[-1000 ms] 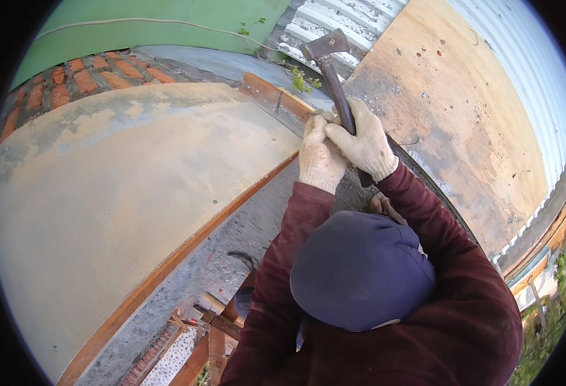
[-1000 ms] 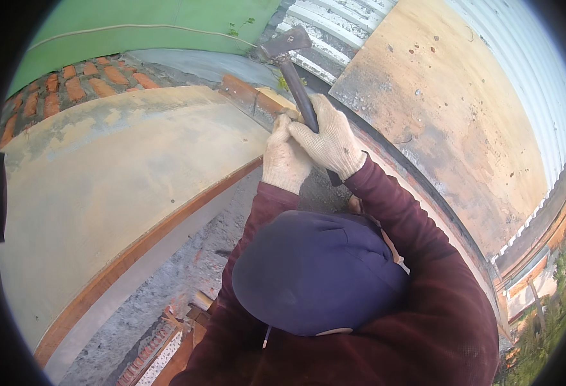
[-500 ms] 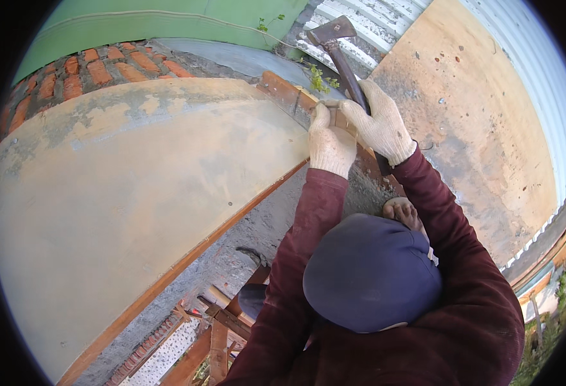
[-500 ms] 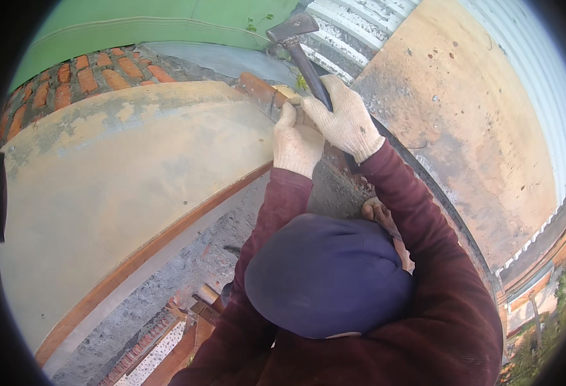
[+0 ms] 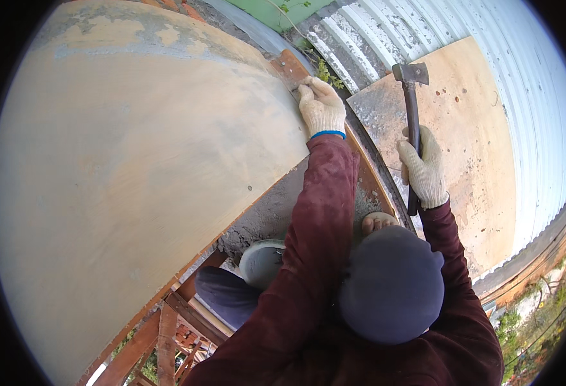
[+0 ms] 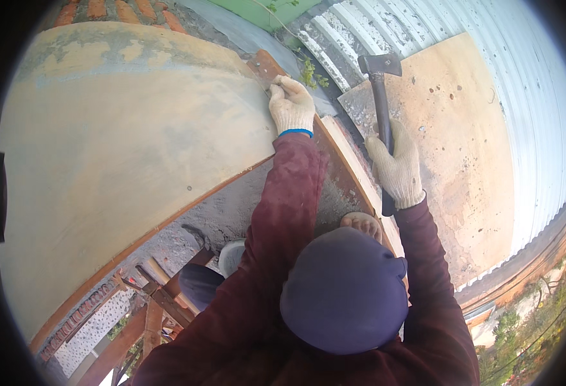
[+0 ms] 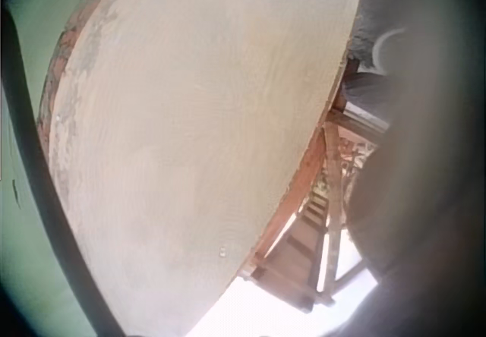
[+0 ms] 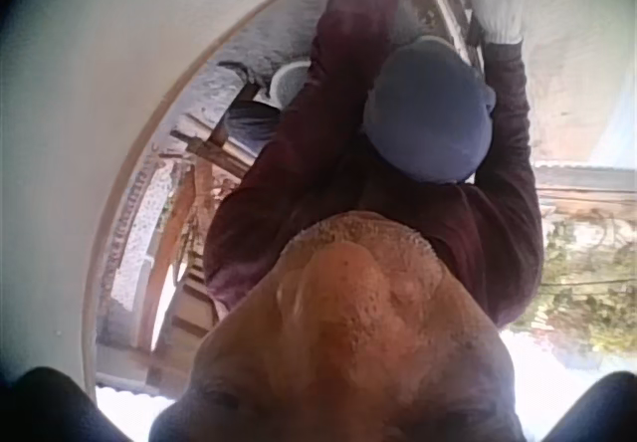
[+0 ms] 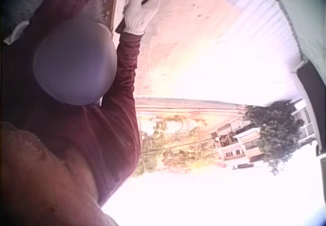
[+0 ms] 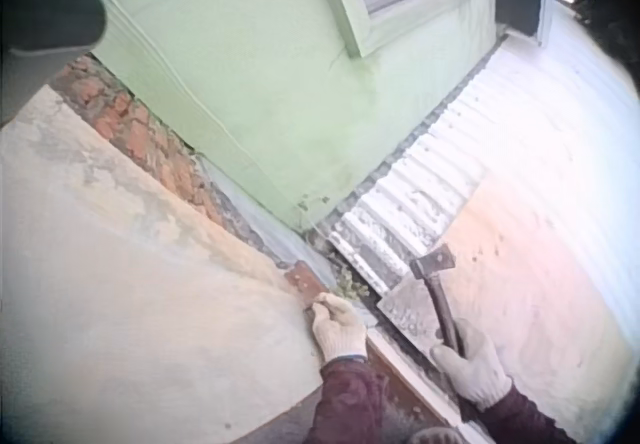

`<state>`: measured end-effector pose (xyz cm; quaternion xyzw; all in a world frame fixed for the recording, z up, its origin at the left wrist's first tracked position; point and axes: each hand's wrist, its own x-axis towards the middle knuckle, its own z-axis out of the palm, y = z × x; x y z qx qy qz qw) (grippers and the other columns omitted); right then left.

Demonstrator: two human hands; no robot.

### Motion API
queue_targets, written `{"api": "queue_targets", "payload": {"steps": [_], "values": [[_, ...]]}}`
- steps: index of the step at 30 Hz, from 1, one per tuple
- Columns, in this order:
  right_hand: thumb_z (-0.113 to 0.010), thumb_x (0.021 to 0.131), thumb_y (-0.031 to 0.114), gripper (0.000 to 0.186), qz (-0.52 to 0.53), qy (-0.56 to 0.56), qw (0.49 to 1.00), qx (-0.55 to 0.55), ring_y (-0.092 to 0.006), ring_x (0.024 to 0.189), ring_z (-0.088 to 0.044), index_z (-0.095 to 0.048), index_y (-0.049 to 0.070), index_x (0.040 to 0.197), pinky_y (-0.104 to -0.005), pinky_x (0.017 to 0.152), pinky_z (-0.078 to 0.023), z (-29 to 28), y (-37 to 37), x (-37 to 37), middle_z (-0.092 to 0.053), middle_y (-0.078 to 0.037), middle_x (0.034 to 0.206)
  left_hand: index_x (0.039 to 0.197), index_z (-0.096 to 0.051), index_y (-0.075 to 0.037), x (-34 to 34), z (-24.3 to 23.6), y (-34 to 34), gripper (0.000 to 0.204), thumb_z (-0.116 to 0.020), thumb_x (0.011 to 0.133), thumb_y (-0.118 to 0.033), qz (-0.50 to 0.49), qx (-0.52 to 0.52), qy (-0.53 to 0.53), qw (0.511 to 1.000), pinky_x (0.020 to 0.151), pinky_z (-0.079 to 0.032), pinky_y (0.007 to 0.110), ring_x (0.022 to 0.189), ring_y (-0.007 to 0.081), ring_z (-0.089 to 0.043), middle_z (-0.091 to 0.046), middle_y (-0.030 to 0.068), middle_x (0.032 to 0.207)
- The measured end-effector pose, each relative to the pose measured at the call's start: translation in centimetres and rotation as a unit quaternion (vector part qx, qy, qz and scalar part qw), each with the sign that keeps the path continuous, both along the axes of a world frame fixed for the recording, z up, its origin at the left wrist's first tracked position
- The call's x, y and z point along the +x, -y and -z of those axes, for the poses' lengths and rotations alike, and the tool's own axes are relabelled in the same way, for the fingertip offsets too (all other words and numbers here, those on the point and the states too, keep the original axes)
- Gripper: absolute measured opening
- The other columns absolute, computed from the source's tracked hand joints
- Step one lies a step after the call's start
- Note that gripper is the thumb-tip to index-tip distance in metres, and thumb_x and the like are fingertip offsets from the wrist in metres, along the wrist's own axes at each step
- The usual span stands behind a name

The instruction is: The person hammers nails into a wooden board attached to a brick wall using a hammer. They repeatedly pick nails from a bucket and drive them into the board to secure it in place.

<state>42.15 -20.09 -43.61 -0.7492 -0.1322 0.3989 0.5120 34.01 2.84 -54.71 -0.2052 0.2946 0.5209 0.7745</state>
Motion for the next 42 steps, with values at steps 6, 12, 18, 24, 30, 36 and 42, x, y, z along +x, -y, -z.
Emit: {"api": "queue_targets", "payload": {"steps": [6, 12, 18, 24, 30, 36, 42], "values": [[-0.066, 0.094, 0.020, 0.030, -0.018, -0.003, 1.000, 0.000, -0.0095, 0.056, -0.052, -0.060, -0.002, 0.113, -0.0286, 0.053, -0.044, 0.0, 0.2, -0.1, -0.056, -0.002, 0.075, 0.116, -0.060, -0.009, 0.7, -0.6, 0.0, 0.018, -0.066, 0.102, -0.019, 0.011, 0.031, -0.036, 0.999, 0.086, -0.058, 0.028, 0.093, 0.0113, -0.065, -0.066, 0.0021, 0.107], [-0.069, 0.092, 0.018, 0.031, 0.011, -0.009, 1.000, 0.001, -0.0091, 0.057, -0.055, -0.060, -0.002, 0.115, -0.0284, 0.053, -0.046, 0.3, 0.5, -1.0, -0.058, -0.002, 0.076, 0.114, -0.064, -0.003, 2.2, -3.9, 3.5, 0.019, -0.062, 0.100, -0.016, 0.279, 0.363, -0.544, 0.703, 0.083, -0.052, 0.032, 0.086, 0.0227, -0.065, -0.069, 0.0067, 0.100], [-0.074, 0.089, 0.026, 0.039, -0.008, 0.106, 0.992, 0.062, -0.0166, 0.062, -0.061, -0.061, -0.003, 0.111, -0.0342, 0.058, -0.050, -0.3, -7.0, 0.7, -0.062, -0.010, 0.077, 0.107, -0.069, -0.001, -1.0, -4.4, 7.7, 0.015, -0.062, 0.096, -0.009, 0.360, 0.465, -0.607, 0.535, 0.086, -0.053, 0.039, 0.093, 0.0309, -0.070, -0.071, 0.0151, 0.103], [-0.070, 0.087, 0.034, 0.042, -0.141, 0.246, 0.956, 0.071, -0.0394, 0.072, -0.063, -0.062, -0.005, 0.101, -0.0457, 0.069, -0.051, 0.9, -11.6, 2.9, -0.061, -0.023, 0.080, 0.107, -0.071, -0.002, -1.2, -5.2, 8.1, 0.015, -0.062, 0.095, -0.004, 0.306, 0.473, -0.655, 0.503, 0.090, -0.052, 0.041, 0.101, 0.0333, -0.069, -0.071, 0.0163, 0.104], [-0.069, 0.087, 0.033, 0.041, -0.192, 0.270, 0.942, 0.058, -0.0363, 0.077, -0.068, -0.059, -0.005, 0.096, -0.0444, 0.072, -0.053, 0.6, -13.4, 2.6, -0.062, -0.022, 0.080, 0.124, -0.063, -0.004, -1.6, -3.9, 7.2, 0.026, -0.064, 0.098, -0.009, 0.259, 0.425, -0.649, 0.576, 0.091, -0.052, 0.041, 0.104, 0.0297, -0.066, -0.068, 0.0114, 0.115], [-0.069, 0.082, 0.033, 0.043, -0.201, 0.119, 0.972, 0.032, -0.0389, 0.082, -0.069, -0.061, -0.007, 0.097, -0.0458, 0.078, -0.055, 0.4, -16.9, 3.9, -0.066, -0.025, 0.083, 0.152, -0.040, -0.011, -2.0, -2.9, 7.6, 0.070, -0.067, 0.099, -0.047, 0.218, 0.130, -0.101, 0.962, 0.108, -0.046, 0.037, 0.123, 0.0219, -0.057, -0.055, 0.0067, 0.141], [-0.069, 0.080, 0.035, 0.048, -0.243, 0.235, 0.937, 0.088, -0.0401, 0.082, -0.068, -0.063, -0.007, 0.102, -0.0462, 0.079, -0.054, 0.7, -20.9, 2.8, -0.066, -0.027, 0.085, 0.144, -0.051, -0.010, -0.2, -0.7, 3.5, 0.060, -0.061, 0.102, -0.051, 0.144, 0.333, -0.210, 0.908, 0.118, -0.034, 0.040, 0.132, 0.0223, -0.053, -0.056, 0.0061, 0.142]]}}
